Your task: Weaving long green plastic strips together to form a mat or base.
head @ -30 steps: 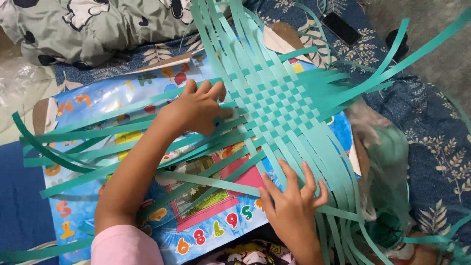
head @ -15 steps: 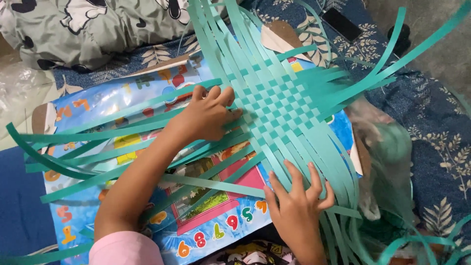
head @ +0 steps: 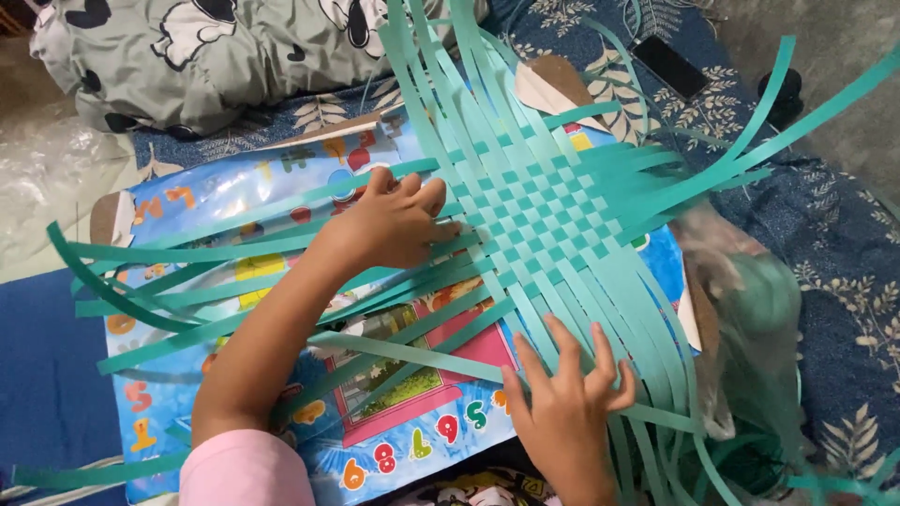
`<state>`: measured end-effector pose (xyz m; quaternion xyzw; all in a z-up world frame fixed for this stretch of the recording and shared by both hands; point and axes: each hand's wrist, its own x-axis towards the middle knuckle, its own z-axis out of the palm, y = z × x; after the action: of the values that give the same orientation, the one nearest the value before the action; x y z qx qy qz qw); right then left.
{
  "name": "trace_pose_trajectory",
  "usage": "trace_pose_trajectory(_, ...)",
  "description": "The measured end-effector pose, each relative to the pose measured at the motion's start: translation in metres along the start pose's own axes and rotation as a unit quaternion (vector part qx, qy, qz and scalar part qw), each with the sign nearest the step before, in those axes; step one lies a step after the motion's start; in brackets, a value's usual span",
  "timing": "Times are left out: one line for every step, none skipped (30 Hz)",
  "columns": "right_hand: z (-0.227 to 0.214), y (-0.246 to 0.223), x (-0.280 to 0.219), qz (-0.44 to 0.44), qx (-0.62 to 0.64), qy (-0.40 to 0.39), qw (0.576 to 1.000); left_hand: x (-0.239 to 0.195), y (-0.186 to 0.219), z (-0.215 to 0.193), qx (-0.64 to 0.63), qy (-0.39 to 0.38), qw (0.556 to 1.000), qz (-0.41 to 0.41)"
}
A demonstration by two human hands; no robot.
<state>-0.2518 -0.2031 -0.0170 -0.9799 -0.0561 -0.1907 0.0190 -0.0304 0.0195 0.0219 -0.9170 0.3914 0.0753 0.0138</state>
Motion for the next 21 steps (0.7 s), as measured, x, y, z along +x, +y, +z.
trace_pose_trajectory(-0.001,-0.001,0.001,-0.006,0.007,-0.003,1.000,0.001,-0.001,0.006,0.004,0.019,1.000,0.012)
trace_pose_trajectory(-0.001,-0.003,0.004,-0.010,0.012,-0.004,1.000,0.003,-0.003,0.011,0.010,0.038,0.999,0.025)
trace_pose_trajectory(0.000,-0.003,0.004,-0.009,0.012,-0.002,1.000,0.005,-0.003,0.011,0.011,0.039,0.999,0.027)
trace_pose_trajectory(0.002,-0.003,0.004,-0.007,0.013,0.002,1.000,0.006,-0.002,0.012,0.005,0.045,0.999,0.024)
trace_pose_trajectory(0.003,-0.003,0.004,-0.005,0.014,0.007,1.000,0.007,-0.001,0.012,-0.001,0.051,0.998,0.020)
trace_pose_trajectory(0.002,-0.002,0.004,-0.004,0.013,0.007,1.000,0.007,0.000,0.015,-0.001,0.052,0.998,0.021)
trace_pose_trajectory(0.002,-0.002,0.004,-0.001,0.014,0.006,1.000,0.007,0.000,0.018,0.011,0.072,0.997,0.025)
trace_pose_trajectory(0.001,-0.002,0.004,0.002,0.016,0.004,1.000,0.006,0.000,0.021,0.023,0.092,0.995,0.028)
trace_pose_trajectory(0.002,-0.001,0.004,0.002,0.016,0.004,1.000,0.007,0.000,0.022,0.023,0.091,0.995,0.029)
trace_pose_trajectory(0.004,-0.001,0.003,-0.001,0.011,-0.003,1.000,0.007,0.000,0.024,0.021,0.100,0.994,0.028)
trace_pose_trajectory(0.005,0.000,0.002,-0.004,0.007,-0.011,1.000,0.007,-0.001,0.025,0.019,0.109,0.994,0.026)
trace_pose_trajectory(0.004,-0.002,0.003,-0.005,0.007,-0.011,1.000,0.007,0.000,0.029,0.020,0.109,0.994,0.026)
trace_pose_trajectory(0.002,-0.003,0.003,-0.008,0.005,-0.005,1.000,0.007,-0.001,0.033,0.042,0.146,0.988,0.026)
trace_pose_trajectory(0.001,-0.005,0.004,-0.012,0.002,0.001,1.000,0.006,-0.001,0.037,0.066,0.183,0.981,0.026)
trace_pose_trajectory(0.002,-0.005,0.005,-0.012,0.003,0.001,1.000,0.008,0.001,0.037,0.066,0.183,0.980,0.026)
trace_pose_trajectory(0.002,-0.005,0.005,-0.009,0.005,-0.001,1.000,0.008,0.004,0.040,0.084,0.222,0.971,0.023)
trace_pose_trajectory(0.002,-0.006,0.004,-0.006,0.007,-0.003,1.000,0.008,0.007,0.042,0.102,0.261,0.960,0.021)
trace_pose_trajectory(0.003,-0.006,0.004,-0.007,0.007,-0.004,1.000,0.007,0.007,0.041,0.102,0.260,0.960,0.019)
trace_pose_trajectory(0.003,-0.006,0.003,-0.003,0.000,-0.003,1.000,0.005,0.006,0.040,0.102,0.246,0.964,0.021)
trace_pose_trajectory(0.004,-0.005,0.003,0.002,-0.008,-0.002,1.000,0.005,0.006,0.039,0.103,0.232,0.967,0.024)
trace_pose_trajectory(0.004,-0.006,0.002,0.002,-0.007,-0.002,1.000,0.004,0.004,0.041,0.103,0.231,0.967,0.024)
